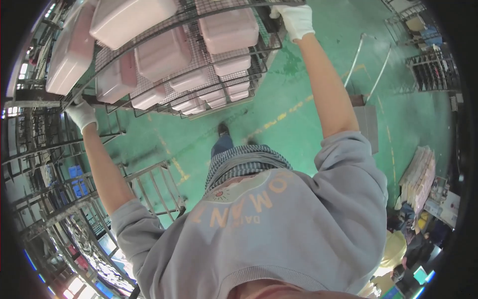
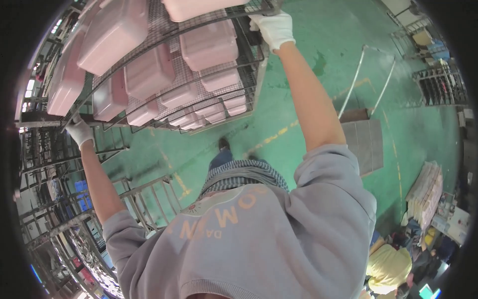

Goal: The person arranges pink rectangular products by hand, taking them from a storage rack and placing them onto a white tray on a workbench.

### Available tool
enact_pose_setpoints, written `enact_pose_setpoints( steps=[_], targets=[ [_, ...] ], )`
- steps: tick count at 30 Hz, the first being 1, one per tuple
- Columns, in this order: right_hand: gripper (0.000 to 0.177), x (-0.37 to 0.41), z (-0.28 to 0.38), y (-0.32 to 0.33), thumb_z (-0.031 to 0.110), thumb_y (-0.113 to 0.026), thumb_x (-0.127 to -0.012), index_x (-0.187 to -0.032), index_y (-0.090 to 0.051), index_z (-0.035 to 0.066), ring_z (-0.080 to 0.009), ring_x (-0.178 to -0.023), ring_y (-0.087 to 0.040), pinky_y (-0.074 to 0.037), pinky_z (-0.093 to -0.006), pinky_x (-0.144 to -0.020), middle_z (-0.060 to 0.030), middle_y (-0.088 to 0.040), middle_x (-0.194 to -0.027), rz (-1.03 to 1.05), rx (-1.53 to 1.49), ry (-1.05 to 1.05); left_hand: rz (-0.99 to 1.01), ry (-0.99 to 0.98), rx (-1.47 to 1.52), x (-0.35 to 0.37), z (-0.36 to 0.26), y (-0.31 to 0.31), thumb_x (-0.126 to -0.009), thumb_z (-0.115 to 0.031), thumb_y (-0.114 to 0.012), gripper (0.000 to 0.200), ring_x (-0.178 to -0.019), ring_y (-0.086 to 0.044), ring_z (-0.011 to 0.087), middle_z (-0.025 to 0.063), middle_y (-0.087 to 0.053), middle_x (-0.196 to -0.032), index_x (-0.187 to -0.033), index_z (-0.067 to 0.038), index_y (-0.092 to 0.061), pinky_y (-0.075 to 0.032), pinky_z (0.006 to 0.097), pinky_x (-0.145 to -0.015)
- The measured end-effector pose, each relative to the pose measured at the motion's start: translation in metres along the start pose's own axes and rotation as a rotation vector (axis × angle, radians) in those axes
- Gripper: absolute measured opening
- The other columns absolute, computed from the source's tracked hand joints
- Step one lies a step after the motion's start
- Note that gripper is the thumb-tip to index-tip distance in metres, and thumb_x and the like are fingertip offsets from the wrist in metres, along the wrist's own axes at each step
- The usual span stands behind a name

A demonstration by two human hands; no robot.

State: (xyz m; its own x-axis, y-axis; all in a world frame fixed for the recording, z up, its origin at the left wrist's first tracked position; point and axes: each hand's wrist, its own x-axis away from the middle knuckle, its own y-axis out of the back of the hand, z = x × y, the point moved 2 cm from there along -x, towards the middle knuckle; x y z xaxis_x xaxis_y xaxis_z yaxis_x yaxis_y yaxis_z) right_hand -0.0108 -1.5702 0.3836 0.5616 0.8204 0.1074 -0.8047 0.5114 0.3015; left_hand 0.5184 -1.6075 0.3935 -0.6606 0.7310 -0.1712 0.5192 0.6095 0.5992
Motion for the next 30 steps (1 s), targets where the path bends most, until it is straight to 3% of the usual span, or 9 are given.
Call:
enact_pose_setpoints(
  steps=[4, 7, 13, 15, 19, 22, 25, 28, 30],
  targets=[
    [0.027, -0.009, -0.003, -0.02, 0.009, -0.062, -0.061, -0.051, -0.038, 0.014, -0.0127, -0.058, -0.035, -0.023, -0.037, -0.061, 0.0047, -0.046, -0.058, 0.094, -0.05, 0.102, 0.027, 0.032, -0.101, -0.002, 0.003, -0.012, -0.095, -0.029, -0.05, 0.046, -0.098, -0.061, 0.0344, 0.0238, -0.057, -0.111, -0.128, 0.0, -0.037, -0.055, 0.0419, -0.073],
    [0.021, -0.031, 0.004, -0.045, 0.019, -0.061, -0.063, -0.051, -0.044, 0.015, -0.0106, -0.055, -0.03, -0.026, -0.0315, -0.058, 0.0088, -0.052, -0.06, 0.133, 0.033, 0.159, 0.025, 0.059, -0.078, -0.025, 0.012, -0.02, -0.094, -0.027, -0.052, 0.048, -0.096, -0.061, 0.0332, 0.0232, -0.057, -0.107, -0.129, 0.002, -0.036, -0.055, 0.0411, -0.073],
    [0.002, -0.073, 0.029, -0.078, 0.009, -0.069, -0.064, -0.065, -0.068, 0.008, -0.0117, -0.071, -0.056, -0.046, -0.0338, -0.052, -0.0011, -0.067, -0.076, 0.09, 0.038, -0.105, 0.027, 0.031, -0.13, -0.061, 0.012, -0.036, -0.093, -0.037, -0.053, 0.051, -0.07, -0.056, 0.0241, 0.0143, -0.054, -0.08, -0.118, 0.005, -0.039, -0.047, 0.0399, -0.059],
    [0.007, -0.086, 0.027, -0.092, 0.013, -0.063, -0.066, -0.062, -0.069, 0.012, -0.0113, -0.074, -0.06, -0.048, -0.03, -0.059, 0.0035, -0.069, -0.076, 0.122, 0.095, -0.01, -0.017, -0.023, -0.116, -0.071, 0.013, -0.041, -0.093, -0.041, -0.05, 0.055, -0.077, -0.06, 0.0311, 0.0211, -0.058, -0.088, -0.117, 0.008, -0.04, -0.05, 0.0422, -0.062],
    [0.011, -0.096, 0.026, -0.122, 0.013, -0.057, -0.063, -0.052, -0.06, 0.012, -0.0162, -0.067, -0.055, -0.044, -0.0357, -0.063, 0.0033, -0.063, -0.069, 0.118, 0.088, 0.064, 0.011, 0.009, -0.131, -0.092, 0.032, -0.044, -0.092, -0.05, -0.049, 0.062, -0.086, -0.059, 0.0384, 0.0266, -0.057, -0.099, -0.115, 0.007, -0.04, -0.05, 0.0458, -0.067],
    [0.016, -0.109, 0.035, -0.135, 0.019, -0.071, -0.061, -0.055, -0.057, 0.014, -0.0164, -0.074, -0.05, -0.042, -0.0382, -0.058, 0.002, -0.059, -0.078, 0.134, 0.118, -0.001, 0.005, 0.025, -0.132, -0.099, 0.031, -0.053, -0.092, -0.046, -0.052, 0.06, -0.087, -0.059, 0.0379, 0.0252, -0.056, -0.099, -0.119, 0.006, -0.041, -0.05, 0.0451, -0.068],
    [0.034, -0.137, 0.028, -0.149, 0.021, -0.077, -0.064, -0.068, -0.043, 0.019, -0.0111, -0.077, -0.036, -0.042, -0.0277, -0.062, 0.0068, -0.044, -0.081, 0.174, 0.122, 0.014, 0.008, 0.008, -0.146, -0.111, 0.032, -0.065, -0.091, -0.042, -0.057, 0.049, -0.068, -0.056, 0.0288, 0.0171, -0.055, -0.08, -0.105, 0.004, -0.045, -0.044, 0.0416, -0.058],
    [0.029, -0.171, 0.014, -0.162, 0.026, -0.076, -0.063, -0.072, -0.049, 0.022, -0.007, -0.074, -0.043, -0.041, -0.0253, -0.061, 0.0107, -0.047, -0.076, 0.159, 0.223, 0.088, 0.023, 0.002, -0.112, -0.119, 0.019, -0.084, -0.091, -0.034, -0.059, 0.033, -0.057, -0.048, 0.0186, 0.0086, -0.052, -0.07, -0.095, -0.003, -0.049, -0.041, 0.0365, -0.055],
    [0.054, -0.184, 0.011, -0.171, 0.02, -0.079, -0.049, -0.098, -0.058, 0.031, -0.0141, -0.083, -0.058, -0.049, -0.0296, -0.067, 0.0071, -0.062, -0.085, 0.296, 0.742, 0.22, -0.026, -0.054, -0.104, -0.125, 0.029, -0.086, -0.091, -0.028, -0.06, 0.033, -0.086, -0.055, 0.0306, 0.0169, -0.058, -0.096, -0.11, -0.001, -0.052, -0.046, 0.0424, -0.075]
  ],
)
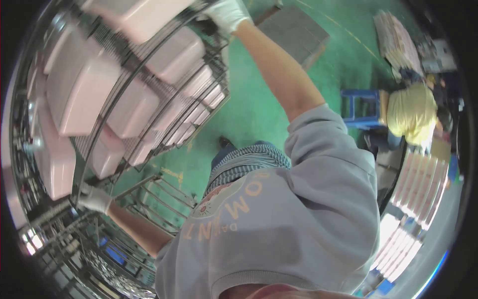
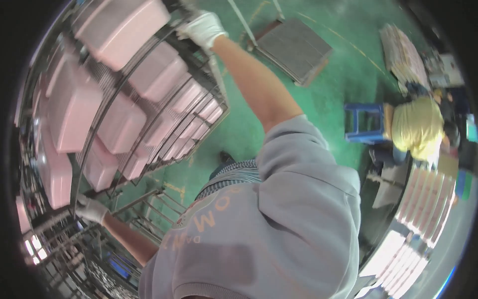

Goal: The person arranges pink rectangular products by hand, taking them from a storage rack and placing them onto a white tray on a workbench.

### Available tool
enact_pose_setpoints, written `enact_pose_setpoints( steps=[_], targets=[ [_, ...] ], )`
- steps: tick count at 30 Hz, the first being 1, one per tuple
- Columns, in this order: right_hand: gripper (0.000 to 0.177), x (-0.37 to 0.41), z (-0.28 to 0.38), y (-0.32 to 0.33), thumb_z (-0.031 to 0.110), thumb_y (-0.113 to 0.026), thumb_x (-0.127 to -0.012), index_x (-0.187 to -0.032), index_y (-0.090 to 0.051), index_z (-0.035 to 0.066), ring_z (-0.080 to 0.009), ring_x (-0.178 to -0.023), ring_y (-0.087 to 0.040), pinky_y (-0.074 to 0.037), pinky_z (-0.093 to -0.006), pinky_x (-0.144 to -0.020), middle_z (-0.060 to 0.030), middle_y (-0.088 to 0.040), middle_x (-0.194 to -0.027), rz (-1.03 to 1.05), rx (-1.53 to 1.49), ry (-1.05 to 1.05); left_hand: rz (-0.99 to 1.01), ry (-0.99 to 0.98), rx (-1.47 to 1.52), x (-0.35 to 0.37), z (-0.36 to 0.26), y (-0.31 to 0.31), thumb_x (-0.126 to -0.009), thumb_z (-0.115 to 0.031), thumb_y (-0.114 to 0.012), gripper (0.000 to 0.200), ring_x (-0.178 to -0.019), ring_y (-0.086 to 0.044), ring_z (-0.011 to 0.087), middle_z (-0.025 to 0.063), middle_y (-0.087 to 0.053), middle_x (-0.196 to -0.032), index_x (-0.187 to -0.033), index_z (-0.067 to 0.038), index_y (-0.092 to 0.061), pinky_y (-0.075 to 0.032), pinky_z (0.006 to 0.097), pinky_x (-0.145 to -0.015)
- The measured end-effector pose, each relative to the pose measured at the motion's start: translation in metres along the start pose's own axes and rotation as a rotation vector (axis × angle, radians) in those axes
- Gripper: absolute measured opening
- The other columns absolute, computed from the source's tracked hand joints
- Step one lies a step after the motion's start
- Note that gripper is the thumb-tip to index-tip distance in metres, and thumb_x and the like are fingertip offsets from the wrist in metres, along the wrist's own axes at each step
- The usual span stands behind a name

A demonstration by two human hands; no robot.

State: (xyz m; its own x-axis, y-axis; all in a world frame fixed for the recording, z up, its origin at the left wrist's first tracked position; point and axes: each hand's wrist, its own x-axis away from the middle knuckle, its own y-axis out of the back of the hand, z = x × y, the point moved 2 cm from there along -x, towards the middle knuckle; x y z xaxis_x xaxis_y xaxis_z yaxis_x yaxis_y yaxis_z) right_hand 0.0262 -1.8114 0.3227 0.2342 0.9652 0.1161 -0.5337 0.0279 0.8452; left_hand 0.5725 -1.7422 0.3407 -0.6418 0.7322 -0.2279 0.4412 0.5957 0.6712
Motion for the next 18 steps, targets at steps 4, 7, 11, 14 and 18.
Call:
enact_pose_setpoints(
  steps=[4, 7, 11, 14, 18],
  targets=[
    [0.029, 0.002, 0.006, 0.002, 0.045, -0.067, -0.063, -0.064, -0.057, 0.018, -0.0133, -0.056, -0.046, -0.038, -0.0325, -0.049, 0.0015, -0.05, -0.058, -0.093, 0.042, -0.126, 0.088, -0.046, 0.077, -0.013, 0.005, -0.059, -0.095, -0.031, -0.052, 0.035, -0.091, -0.05, 0.0305, 0.0193, -0.05, -0.102, -0.111, 0.0, -0.046, -0.042, 0.0413, -0.082],
    [0.043, -0.014, 0.009, -0.023, 0.054, -0.061, -0.071, -0.07, -0.063, 0.011, -0.0233, -0.066, -0.059, -0.046, -0.036, -0.057, -0.0055, -0.062, -0.068, -0.131, -0.177, -0.272, 0.169, -0.559, -0.157, -0.061, 0.033, -0.117, -0.054, -0.048, -0.065, 0.082, -0.101, -0.048, 0.0366, 0.0184, -0.052, -0.111, -0.126, -0.012, -0.049, -0.039, 0.0453, -0.092],
    [0.054, 0.068, -0.013, -0.075, 0.049, -0.055, -0.066, -0.097, -0.061, 0.005, -0.0287, -0.085, -0.066, -0.052, -0.0327, -0.07, -0.0109, -0.067, -0.092, -0.169, -0.365, -0.391, 0.364, -0.571, 0.054, 0.031, 0.034, -0.039, -0.065, -0.043, -0.063, 0.071, -0.104, -0.05, 0.0377, 0.0206, -0.052, -0.114, -0.125, -0.009, -0.049, -0.04, 0.0449, -0.093],
    [0.045, 0.048, -0.031, -0.1, 0.038, -0.059, -0.076, -0.107, -0.054, 0.005, -0.0326, -0.091, -0.063, -0.05, -0.0377, -0.071, -0.0138, -0.064, -0.102, -0.101, -0.57, -0.469, 0.431, -0.502, 0.095, -0.017, 0.071, -0.106, -0.073, -0.04, -0.061, 0.063, -0.106, -0.051, 0.0386, 0.0223, -0.052, -0.117, -0.124, -0.006, -0.049, -0.041, 0.0445, -0.093],
    [0.039, 0.117, -0.012, -0.045, 0.038, -0.062, -0.077, -0.1, -0.056, 0.007, -0.0333, -0.091, -0.062, -0.048, -0.0394, -0.073, -0.0149, -0.064, -0.1, -0.133, -0.571, -0.387, 0.223, -0.331, 0.123, 0.049, 0.095, -0.039, -0.084, -0.034, -0.059, 0.052, -0.109, -0.052, 0.0398, 0.0246, -0.053, -0.121, -0.124, -0.003, -0.049, -0.042, 0.0441, -0.094]
  ],
)
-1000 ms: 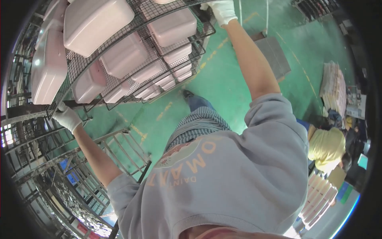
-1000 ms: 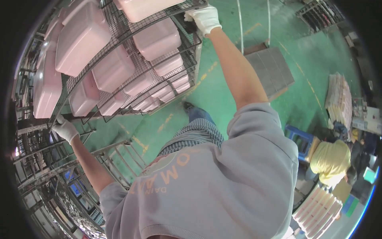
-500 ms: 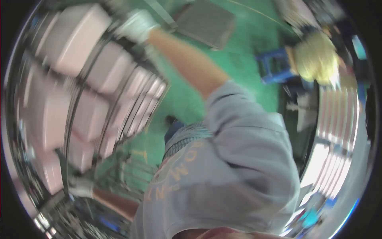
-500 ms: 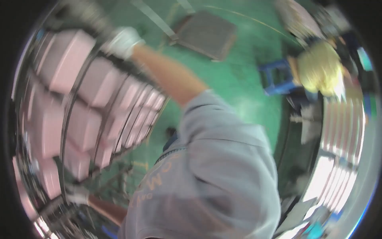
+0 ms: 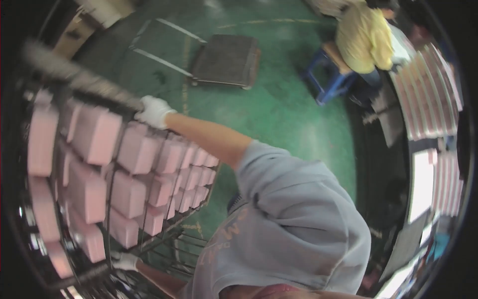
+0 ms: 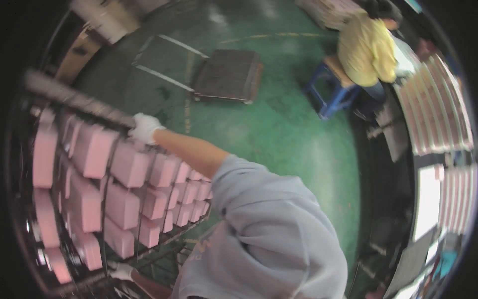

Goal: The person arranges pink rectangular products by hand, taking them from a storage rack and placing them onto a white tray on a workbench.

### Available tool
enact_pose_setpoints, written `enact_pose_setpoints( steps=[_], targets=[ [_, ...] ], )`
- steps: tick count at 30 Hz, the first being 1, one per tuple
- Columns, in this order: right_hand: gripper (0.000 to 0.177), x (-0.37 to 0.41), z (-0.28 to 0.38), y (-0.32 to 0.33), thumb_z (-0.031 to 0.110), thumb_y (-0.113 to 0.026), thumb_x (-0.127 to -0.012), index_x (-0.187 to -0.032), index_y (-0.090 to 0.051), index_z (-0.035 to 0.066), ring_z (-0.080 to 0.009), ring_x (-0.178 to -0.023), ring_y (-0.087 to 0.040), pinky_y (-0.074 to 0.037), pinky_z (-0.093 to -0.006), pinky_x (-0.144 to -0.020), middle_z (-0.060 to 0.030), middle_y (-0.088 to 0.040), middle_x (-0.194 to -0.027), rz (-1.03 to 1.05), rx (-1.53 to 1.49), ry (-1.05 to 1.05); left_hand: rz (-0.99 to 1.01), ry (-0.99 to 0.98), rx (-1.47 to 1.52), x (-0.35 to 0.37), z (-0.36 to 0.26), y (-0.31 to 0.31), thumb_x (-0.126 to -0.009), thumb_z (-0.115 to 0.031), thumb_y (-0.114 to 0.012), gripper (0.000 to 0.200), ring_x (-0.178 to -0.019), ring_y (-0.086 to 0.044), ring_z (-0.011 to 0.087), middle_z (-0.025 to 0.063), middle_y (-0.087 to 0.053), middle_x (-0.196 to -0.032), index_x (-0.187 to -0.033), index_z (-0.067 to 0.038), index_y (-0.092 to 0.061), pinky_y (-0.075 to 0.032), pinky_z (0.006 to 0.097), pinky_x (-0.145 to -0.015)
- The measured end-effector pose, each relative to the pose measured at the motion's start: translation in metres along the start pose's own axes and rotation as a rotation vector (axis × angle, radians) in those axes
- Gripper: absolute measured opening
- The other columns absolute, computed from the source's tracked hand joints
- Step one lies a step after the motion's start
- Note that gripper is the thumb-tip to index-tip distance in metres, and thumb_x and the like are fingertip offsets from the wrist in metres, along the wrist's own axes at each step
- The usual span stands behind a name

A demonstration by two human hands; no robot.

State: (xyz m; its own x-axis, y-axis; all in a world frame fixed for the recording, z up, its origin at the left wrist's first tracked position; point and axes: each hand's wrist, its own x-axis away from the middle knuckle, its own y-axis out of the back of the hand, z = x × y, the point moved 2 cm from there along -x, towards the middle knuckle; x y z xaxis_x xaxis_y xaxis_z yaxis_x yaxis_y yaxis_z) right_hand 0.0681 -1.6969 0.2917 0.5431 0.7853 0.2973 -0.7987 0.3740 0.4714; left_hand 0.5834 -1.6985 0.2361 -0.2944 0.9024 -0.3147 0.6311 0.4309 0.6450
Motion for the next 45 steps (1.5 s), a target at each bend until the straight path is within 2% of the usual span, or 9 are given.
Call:
enact_pose_setpoints(
  steps=[10, 14, 19, 22, 25, 28, 31, 34, 45],
  targets=[
    [0.066, 0.011, 0.02, 0.008, 0.016, -0.066, -0.072, -0.134, -0.046, 0.021, -0.0135, -0.079, -0.057, -0.047, -0.0276, -0.068, -0.0024, -0.065, -0.094, -0.107, 0.027, 0.038, -0.08, 0.35, 0.132, -0.066, -0.007, 0.027, -0.093, -0.036, -0.051, 0.045, -0.1, -0.054, 0.0464, 0.0291, -0.056, -0.112, -0.117, 0.001, -0.045, -0.043, 0.0498, -0.08],
    [0.071, 0.072, 0.033, 0.089, -0.001, -0.062, -0.058, -0.128, -0.054, 0.007, -0.0224, -0.112, -0.056, -0.044, -0.0303, -0.097, -0.0108, -0.058, -0.124, -0.43, -0.213, 0.292, -0.049, 0.241, 0.132, -0.035, -0.032, 0.052, -0.096, -0.033, -0.044, 0.039, -0.099, -0.055, 0.0448, 0.0253, -0.055, -0.111, -0.12, -0.003, -0.041, -0.044, 0.0539, -0.078],
    [0.042, 0.188, 0.2, 0.136, 0.008, -0.069, -0.076, -0.116, -0.058, -0.001, -0.0211, -0.093, -0.063, -0.053, -0.0299, -0.085, -0.0137, -0.063, -0.109, -0.618, -0.708, 0.764, -0.019, 0.193, 0.202, -0.03, -0.031, 0.062, -0.093, -0.026, -0.049, 0.03, -0.087, -0.06, 0.0411, 0.0243, -0.059, -0.099, -0.109, -0.001, -0.042, -0.046, 0.0469, -0.073],
    [0.04, 0.241, 0.293, 0.145, 0.018, -0.067, -0.082, -0.115, -0.058, -0.002, -0.0191, -0.087, -0.064, -0.053, -0.0278, -0.078, -0.0131, -0.064, -0.102, -0.53, -0.697, 0.997, 0.048, 0.229, 0.168, -0.04, -0.016, 0.06, -0.091, -0.033, -0.053, 0.061, -0.109, -0.054, 0.0412, 0.0281, -0.053, -0.119, -0.132, 0.007, -0.031, -0.045, 0.0436, -0.089],
    [0.032, 0.28, 0.357, 0.154, 0.015, -0.063, -0.086, -0.115, -0.06, 0.003, -0.0231, -0.1, -0.06, -0.047, -0.0334, -0.09, -0.013, -0.063, -0.108, -0.565, -0.534, 1.06, -0.017, 0.179, 0.237, -0.027, -0.041, 0.076, -0.09, -0.023, -0.054, 0.029, -0.089, -0.059, 0.0386, 0.021, -0.06, -0.097, -0.103, -0.004, -0.037, -0.046, 0.0434, -0.078],
    [0.012, 0.298, 0.423, 0.154, 0.015, -0.046, -0.088, -0.078, -0.041, 0.012, -0.0153, -0.06, -0.029, -0.025, -0.0322, -0.056, -0.0025, -0.031, -0.066, -0.683, 0.293, 1.006, 0.069, 0.229, 0.251, -0.03, -0.044, 0.082, -0.091, -0.026, -0.055, 0.034, -0.097, -0.06, 0.0367, 0.0177, -0.061, -0.107, -0.114, -0.005, -0.041, -0.046, 0.0423, -0.084],
    [0.016, 0.326, 0.46, 0.118, 0.006, -0.041, -0.084, -0.092, -0.056, 0.005, -0.0394, -0.086, -0.052, -0.042, -0.044, -0.08, -0.0194, -0.049, -0.102, -0.757, 0.602, 1.01, 0.155, 0.265, 0.287, -0.018, -0.053, 0.109, -0.084, -0.022, -0.062, 0.031, -0.099, -0.058, 0.0298, 0.0133, -0.061, -0.106, -0.109, -0.007, -0.05, -0.044, 0.0382, -0.09],
    [0.027, 0.314, 0.483, 0.11, 0.002, -0.039, -0.085, -0.099, -0.062, 0.0, -0.04, -0.091, -0.063, -0.051, -0.0431, -0.079, -0.0204, -0.062, -0.101, -0.899, 0.748, 0.946, 0.147, 0.18, 0.287, -0.014, -0.046, 0.134, -0.081, -0.015, -0.063, 0.055, -0.114, -0.051, 0.0326, 0.0197, -0.051, -0.122, -0.129, 0.0, -0.041, -0.04, 0.0391, -0.1],
    [0.018, 0.268, 0.491, 0.2, 0.008, -0.04, -0.071, -0.057, -0.03, 0.016, -0.0114, -0.042, -0.022, -0.018, -0.0276, -0.045, 0.0032, -0.024, -0.045, -1.036, 0.749, 1.144, -0.288, -0.235, 0.567, -0.022, -0.227, 0.314, -0.09, -0.025, -0.054, 0.039, -0.091, -0.061, 0.0197, 0.0113, -0.064, -0.102, -0.122, -0.002, -0.054, -0.048, 0.0304, -0.081]
  ],
)
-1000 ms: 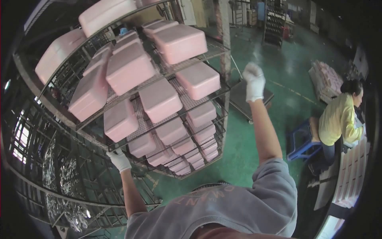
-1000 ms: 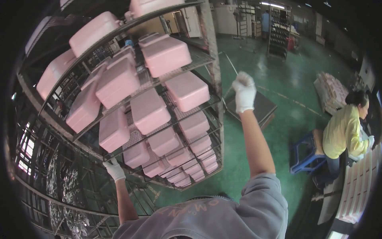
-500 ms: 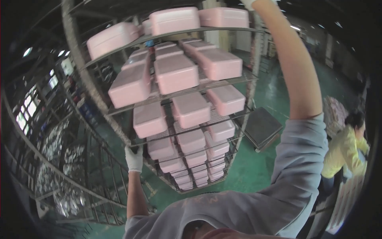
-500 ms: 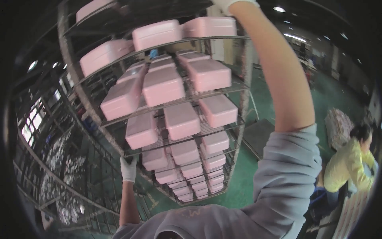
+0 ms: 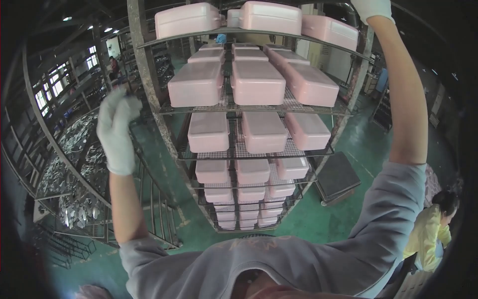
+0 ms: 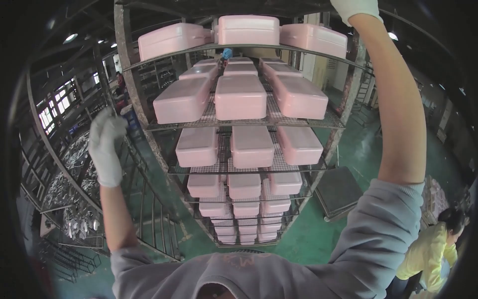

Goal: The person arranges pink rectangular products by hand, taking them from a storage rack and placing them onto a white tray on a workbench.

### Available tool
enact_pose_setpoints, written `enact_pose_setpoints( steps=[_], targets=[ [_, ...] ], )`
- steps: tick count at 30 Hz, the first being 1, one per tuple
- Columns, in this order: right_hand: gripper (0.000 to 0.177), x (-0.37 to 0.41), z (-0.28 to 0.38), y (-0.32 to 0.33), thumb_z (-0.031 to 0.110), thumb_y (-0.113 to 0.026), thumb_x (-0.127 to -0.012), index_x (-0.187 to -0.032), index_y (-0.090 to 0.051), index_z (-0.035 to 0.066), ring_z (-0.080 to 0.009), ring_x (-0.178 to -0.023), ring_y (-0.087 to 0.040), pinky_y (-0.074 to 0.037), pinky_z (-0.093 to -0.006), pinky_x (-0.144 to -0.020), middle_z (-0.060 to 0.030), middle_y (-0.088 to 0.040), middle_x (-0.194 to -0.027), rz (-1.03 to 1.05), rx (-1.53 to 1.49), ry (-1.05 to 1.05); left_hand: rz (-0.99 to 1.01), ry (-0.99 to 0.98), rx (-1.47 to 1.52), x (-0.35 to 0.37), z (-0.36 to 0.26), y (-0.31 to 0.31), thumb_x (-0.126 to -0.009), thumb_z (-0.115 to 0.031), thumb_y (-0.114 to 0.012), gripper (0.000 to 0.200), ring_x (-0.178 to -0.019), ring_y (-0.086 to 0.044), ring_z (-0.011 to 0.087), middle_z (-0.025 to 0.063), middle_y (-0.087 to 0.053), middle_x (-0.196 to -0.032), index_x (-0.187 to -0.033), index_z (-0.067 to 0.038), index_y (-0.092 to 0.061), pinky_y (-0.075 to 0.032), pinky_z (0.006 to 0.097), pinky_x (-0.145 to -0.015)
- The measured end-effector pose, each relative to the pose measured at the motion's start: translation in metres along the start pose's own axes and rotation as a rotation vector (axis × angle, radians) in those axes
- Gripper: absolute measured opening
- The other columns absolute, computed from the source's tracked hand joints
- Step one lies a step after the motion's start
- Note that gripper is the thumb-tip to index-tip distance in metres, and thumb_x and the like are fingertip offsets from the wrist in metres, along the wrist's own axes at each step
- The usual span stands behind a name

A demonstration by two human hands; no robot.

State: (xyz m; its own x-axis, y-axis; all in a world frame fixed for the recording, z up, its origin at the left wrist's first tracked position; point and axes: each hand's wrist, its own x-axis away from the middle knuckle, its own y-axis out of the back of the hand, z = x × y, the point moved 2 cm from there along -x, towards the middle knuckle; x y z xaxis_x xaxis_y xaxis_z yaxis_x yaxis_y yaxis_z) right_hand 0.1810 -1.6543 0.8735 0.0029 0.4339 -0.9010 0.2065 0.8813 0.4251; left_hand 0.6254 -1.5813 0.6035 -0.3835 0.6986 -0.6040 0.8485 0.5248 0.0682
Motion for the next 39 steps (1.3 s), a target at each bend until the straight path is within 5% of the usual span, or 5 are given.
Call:
enact_pose_setpoints(
  steps=[19, 28, 31, 34, 39],
  targets=[
    [0.01, 0.093, -0.025, 0.145, 0.017, -0.067, -0.079, -0.084, -0.068, 0.008, -0.0124, -0.073, -0.056, -0.044, -0.024, -0.068, -0.0028, -0.063, -0.082, -0.683, -0.6, 0.009, 0.522, 0.288, 1.235, -0.195, -0.16, -0.057, -0.094, -0.052, -0.033, 0.077, -0.141, -0.006, 0.0417, 0.0265, -0.005, -0.151, -0.148, -0.006, -0.002, -0.01, 0.0438, -0.116],
    [0.039, 0.035, -0.084, 0.026, -0.001, -0.059, -0.083, -0.12, -0.051, 0.008, -0.0158, -0.111, -0.05, -0.042, -0.0265, -0.096, 0.0002, -0.052, -0.12, 0.183, 0.883, 0.755, 0.525, 0.328, 1.525, -0.214, -0.169, -0.073, -0.095, -0.023, -0.037, 0.058, -0.14, -0.01, 0.0403, 0.0242, -0.01, -0.151, -0.144, -0.002, -0.014, -0.014, 0.0591, -0.113],
    [0.032, 0.033, -0.061, 0.051, 0.034, -0.057, -0.087, -0.073, -0.034, 0.016, -0.0095, -0.059, -0.024, -0.023, -0.0274, -0.055, 0.0061, -0.028, -0.064, 0.031, 0.163, 0.369, 0.565, 0.341, 1.608, -0.208, -0.182, -0.068, -0.097, -0.02, -0.031, 0.049, -0.139, -0.015, 0.042, 0.0214, -0.02, -0.148, -0.141, 0.0, -0.024, -0.017, 0.0629, -0.111],
    [0.055, 0.038, -0.05, 0.075, 0.063, -0.041, -0.084, -0.122, -0.043, 0.023, -0.0196, -0.11, -0.039, -0.031, -0.0295, -0.091, 0.0042, -0.044, -0.12, 0.252, -0.042, -0.035, 0.499, 0.301, 1.576, -0.205, -0.187, -0.063, -0.098, -0.024, -0.026, 0.048, -0.138, -0.016, 0.0428, 0.0212, -0.022, -0.148, -0.14, -0.001, -0.027, -0.018, 0.0633, -0.11],
    [0.036, 0.077, -0.004, 0.142, 0.045, -0.052, -0.082, -0.104, -0.06, 0.018, -0.0187, -0.097, -0.054, -0.045, -0.0292, -0.083, -0.0016, -0.06, -0.102, 0.154, -0.206, -0.109, 0.575, 0.351, 1.641, -0.208, -0.193, -0.048, -0.099, -0.034, -0.025, 0.056, -0.141, -0.006, 0.041, 0.0191, -0.008, -0.153, -0.145, -0.005, -0.013, -0.022, 0.0582, -0.111]
  ],
)
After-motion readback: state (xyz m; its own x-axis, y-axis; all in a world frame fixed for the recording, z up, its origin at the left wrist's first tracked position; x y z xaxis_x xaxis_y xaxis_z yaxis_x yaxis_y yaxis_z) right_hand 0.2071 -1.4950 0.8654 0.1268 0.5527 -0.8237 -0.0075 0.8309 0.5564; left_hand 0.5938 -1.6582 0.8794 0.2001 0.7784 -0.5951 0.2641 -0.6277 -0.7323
